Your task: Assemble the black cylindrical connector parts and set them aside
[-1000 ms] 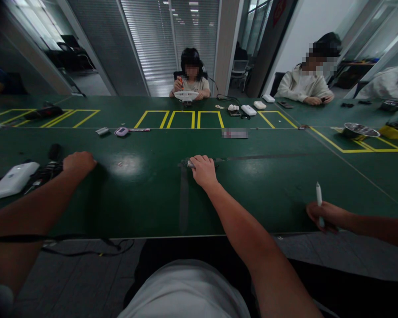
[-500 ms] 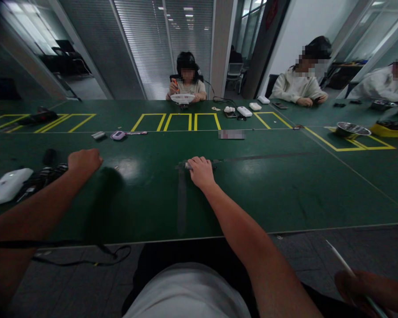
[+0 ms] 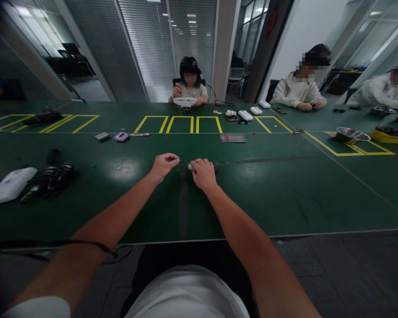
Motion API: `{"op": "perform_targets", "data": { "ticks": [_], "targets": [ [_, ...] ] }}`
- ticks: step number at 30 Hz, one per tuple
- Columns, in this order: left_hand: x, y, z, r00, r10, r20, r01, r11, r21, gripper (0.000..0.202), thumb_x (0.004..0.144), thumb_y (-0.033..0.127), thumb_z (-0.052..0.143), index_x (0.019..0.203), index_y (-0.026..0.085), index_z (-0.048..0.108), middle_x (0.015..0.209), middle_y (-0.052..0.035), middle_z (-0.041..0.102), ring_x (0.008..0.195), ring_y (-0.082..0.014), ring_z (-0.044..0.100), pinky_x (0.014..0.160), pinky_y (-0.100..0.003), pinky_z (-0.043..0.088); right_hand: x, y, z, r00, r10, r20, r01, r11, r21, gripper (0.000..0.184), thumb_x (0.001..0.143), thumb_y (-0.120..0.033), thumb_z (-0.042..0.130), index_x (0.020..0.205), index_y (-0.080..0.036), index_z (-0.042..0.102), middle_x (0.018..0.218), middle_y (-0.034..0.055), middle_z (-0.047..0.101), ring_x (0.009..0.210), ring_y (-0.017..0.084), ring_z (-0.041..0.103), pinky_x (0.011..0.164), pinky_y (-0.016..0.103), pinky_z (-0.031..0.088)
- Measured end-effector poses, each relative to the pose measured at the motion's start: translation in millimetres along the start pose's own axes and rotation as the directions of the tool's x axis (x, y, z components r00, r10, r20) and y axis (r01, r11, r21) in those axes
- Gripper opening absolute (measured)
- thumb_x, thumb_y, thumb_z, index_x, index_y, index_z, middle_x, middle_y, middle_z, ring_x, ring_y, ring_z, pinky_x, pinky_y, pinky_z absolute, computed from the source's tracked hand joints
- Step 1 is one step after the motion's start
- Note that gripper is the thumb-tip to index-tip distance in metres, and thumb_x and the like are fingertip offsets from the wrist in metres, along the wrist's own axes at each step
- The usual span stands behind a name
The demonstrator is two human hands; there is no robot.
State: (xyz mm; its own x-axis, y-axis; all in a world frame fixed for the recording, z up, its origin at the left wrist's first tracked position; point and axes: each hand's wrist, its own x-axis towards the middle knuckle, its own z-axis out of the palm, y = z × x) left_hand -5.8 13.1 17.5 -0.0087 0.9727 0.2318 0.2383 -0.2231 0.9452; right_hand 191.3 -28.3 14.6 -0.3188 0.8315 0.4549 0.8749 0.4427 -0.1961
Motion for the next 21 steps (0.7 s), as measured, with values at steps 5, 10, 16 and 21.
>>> {"op": "perform_targets", "data": {
  "ticks": [5, 10, 16, 21],
  "targets": [
    [-19, -9, 24.5, 0.991, -0.124, 0.051, 0.134, 0.940, -0.313, 0.020, 0.064, 0.027, 0.077, 0.079, 0.017, 0.069, 0.074, -0.0040, 0.069, 0.065, -0.0132, 0.060, 0.061, -0.027, 0.047, 0, 2, -1, 1.000, 0.003, 0.005, -0.003, 0.999, 0.033, 0.031, 0.089, -0.020, 0.055, 0.118, -0.022, 0.064, 0.121, 0.0100, 0.063, 0.108, 0.027, 0.049, 0.087, 0.041, 0.038],
    [-28, -13, 21.6, 0.982, -0.160, 0.101, 0.186, 0.909, -0.373, 0.023, 0.060, 0.027, 0.081, 0.076, 0.017, 0.068, 0.069, -0.0033, 0.067, 0.061, -0.0122, 0.058, 0.058, -0.027, 0.044, 0, 3, 1, 1.000, 0.011, -0.019, -0.010, 0.999, 0.050, 0.030, 0.090, -0.021, 0.053, 0.118, -0.022, 0.065, 0.120, 0.0096, 0.063, 0.108, 0.027, 0.049, 0.087, 0.041, 0.038],
    [-27, -19, 24.1, 0.980, -0.142, 0.138, 0.184, 0.910, -0.372, 0.029, 0.060, 0.032, 0.083, 0.080, 0.016, 0.068, 0.076, -0.0056, 0.070, 0.067, -0.0152, 0.063, 0.064, -0.030, 0.049, -1, 2, -1, 1.000, 0.006, -0.006, -0.006, 0.998, 0.058, 0.031, 0.087, -0.020, 0.056, 0.117, -0.021, 0.065, 0.121, 0.0099, 0.063, 0.108, 0.027, 0.049, 0.087, 0.041, 0.038],
    [-28, -20, 23.8, 0.980, -0.126, 0.151, 0.177, 0.901, -0.395, 0.029, 0.061, 0.030, 0.084, 0.081, 0.016, 0.069, 0.080, -0.0070, 0.071, 0.074, -0.0172, 0.066, 0.069, -0.032, 0.051, -1, 2, 1, 1.000, 0.003, -0.005, -0.003, 0.999, 0.046, 0.032, 0.087, -0.020, 0.056, 0.118, -0.021, 0.065, 0.121, 0.0101, 0.063, 0.109, 0.028, 0.049, 0.087, 0.041, 0.038]
  ]
}}
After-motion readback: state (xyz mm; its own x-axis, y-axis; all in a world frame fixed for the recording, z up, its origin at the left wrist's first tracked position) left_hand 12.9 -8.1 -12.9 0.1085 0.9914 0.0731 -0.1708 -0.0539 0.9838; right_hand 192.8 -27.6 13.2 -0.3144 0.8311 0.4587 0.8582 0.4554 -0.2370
